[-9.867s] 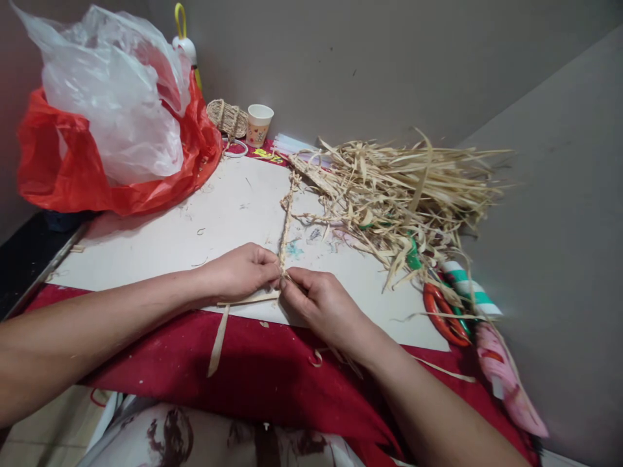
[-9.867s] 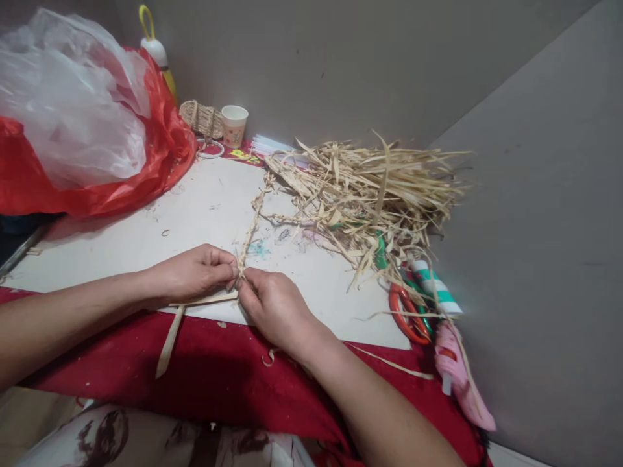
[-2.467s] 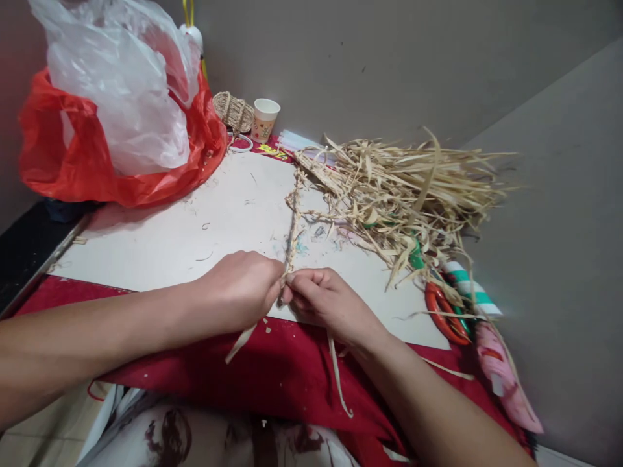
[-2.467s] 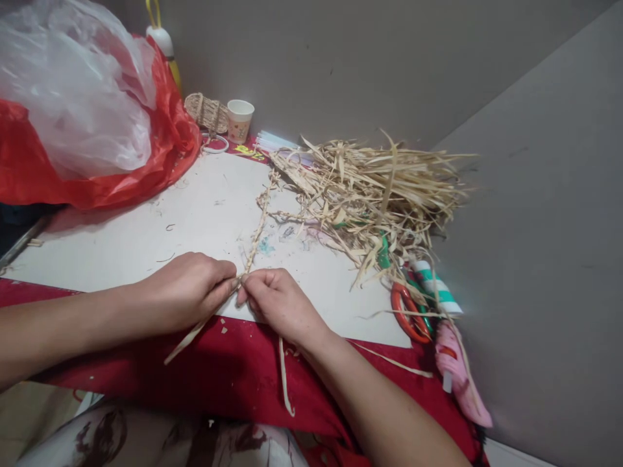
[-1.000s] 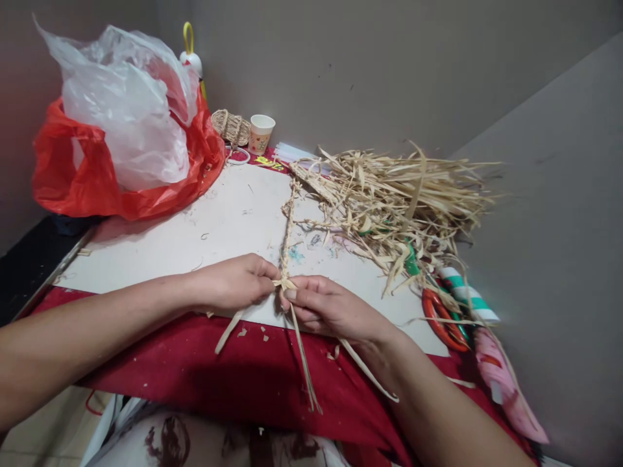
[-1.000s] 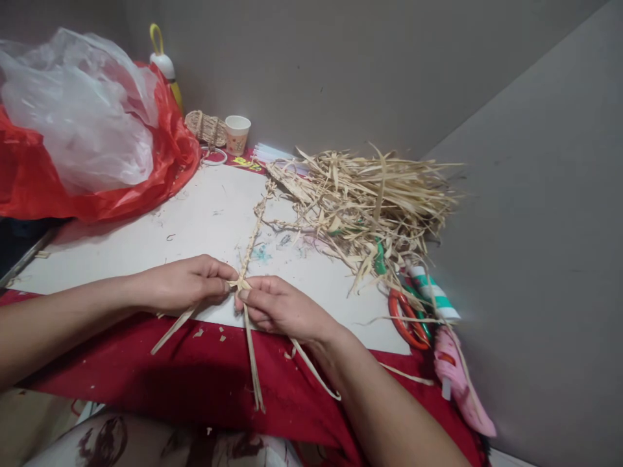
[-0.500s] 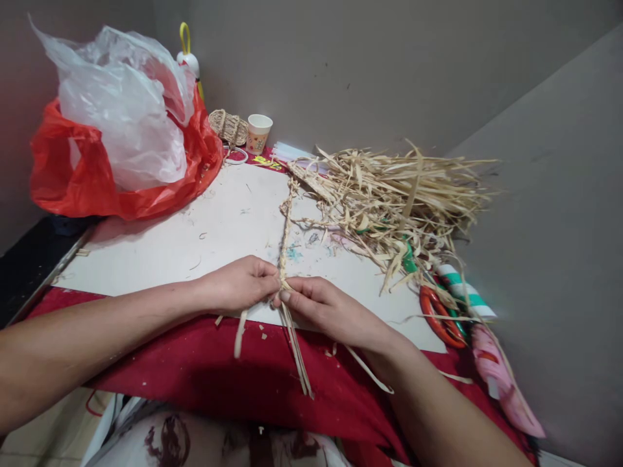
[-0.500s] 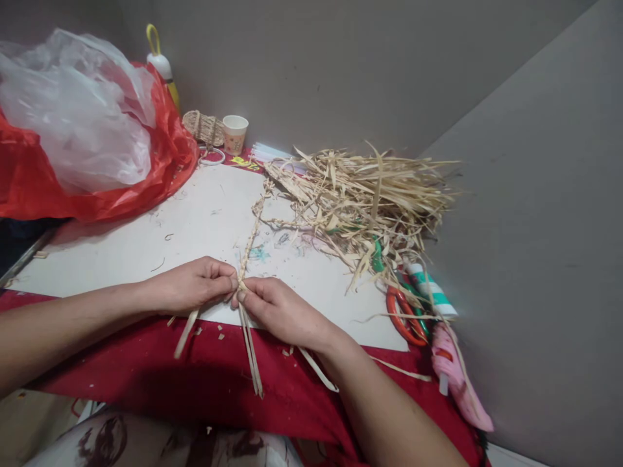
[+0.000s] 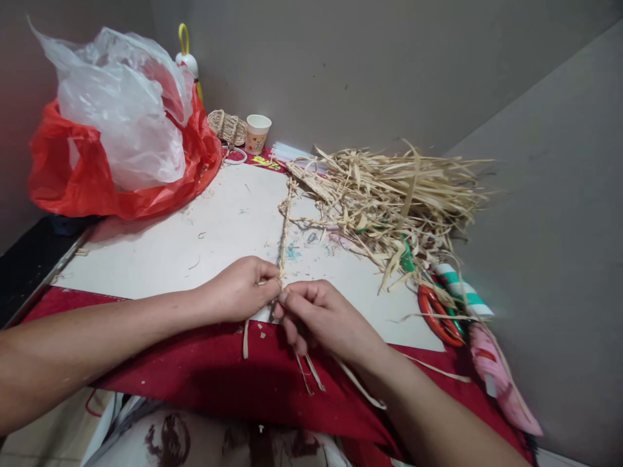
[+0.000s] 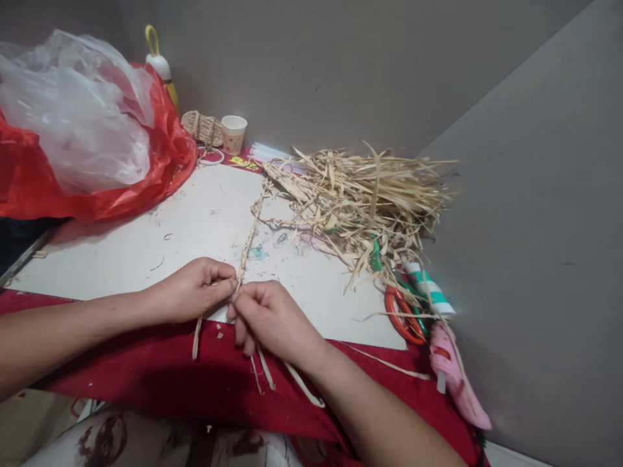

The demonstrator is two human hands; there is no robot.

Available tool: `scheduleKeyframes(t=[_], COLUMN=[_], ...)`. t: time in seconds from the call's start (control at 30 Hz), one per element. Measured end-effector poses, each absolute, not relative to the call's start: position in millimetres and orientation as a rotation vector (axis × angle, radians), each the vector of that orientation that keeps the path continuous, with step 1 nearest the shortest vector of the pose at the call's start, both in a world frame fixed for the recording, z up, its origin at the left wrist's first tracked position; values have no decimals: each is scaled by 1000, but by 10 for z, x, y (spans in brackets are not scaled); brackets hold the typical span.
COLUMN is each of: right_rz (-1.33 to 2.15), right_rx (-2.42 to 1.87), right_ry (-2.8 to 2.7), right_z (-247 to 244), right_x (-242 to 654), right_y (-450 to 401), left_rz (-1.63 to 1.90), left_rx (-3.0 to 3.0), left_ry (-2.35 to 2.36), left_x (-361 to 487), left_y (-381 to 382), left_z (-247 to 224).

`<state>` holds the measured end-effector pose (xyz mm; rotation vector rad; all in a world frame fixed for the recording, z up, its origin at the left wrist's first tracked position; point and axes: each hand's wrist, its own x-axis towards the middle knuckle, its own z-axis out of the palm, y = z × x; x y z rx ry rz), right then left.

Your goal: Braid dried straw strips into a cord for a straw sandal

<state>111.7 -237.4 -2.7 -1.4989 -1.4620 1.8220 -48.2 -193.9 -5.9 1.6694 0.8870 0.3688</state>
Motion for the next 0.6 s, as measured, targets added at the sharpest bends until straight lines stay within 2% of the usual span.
scheduleKeyframes(t=[0.13, 0.3, 0.4, 0.5, 0.6], right_rz=[1588, 846, 613, 818, 1478], right_rx=[-1565, -1686, -1722, -1601, -1337], right_ry=[-1606, -2143, -2350, -2457, -2204], right_z=[-106, -135, -115, 2, 201], right_x=[1042, 1038, 1009, 1014, 1112], right_y=[-2445, -2489, -2550, -2652, -2706], left_rz=[393, 386, 360, 340, 321], left_rx=[1542, 1564, 1544, 1543, 1544], left_ry=[891, 955, 948, 943, 913], left_x=[-469, -451, -448, -459, -482], left_y=[-1936, -1959, -1977, -1966, -1934], left_z=[-58, -70, -83, -76, -53])
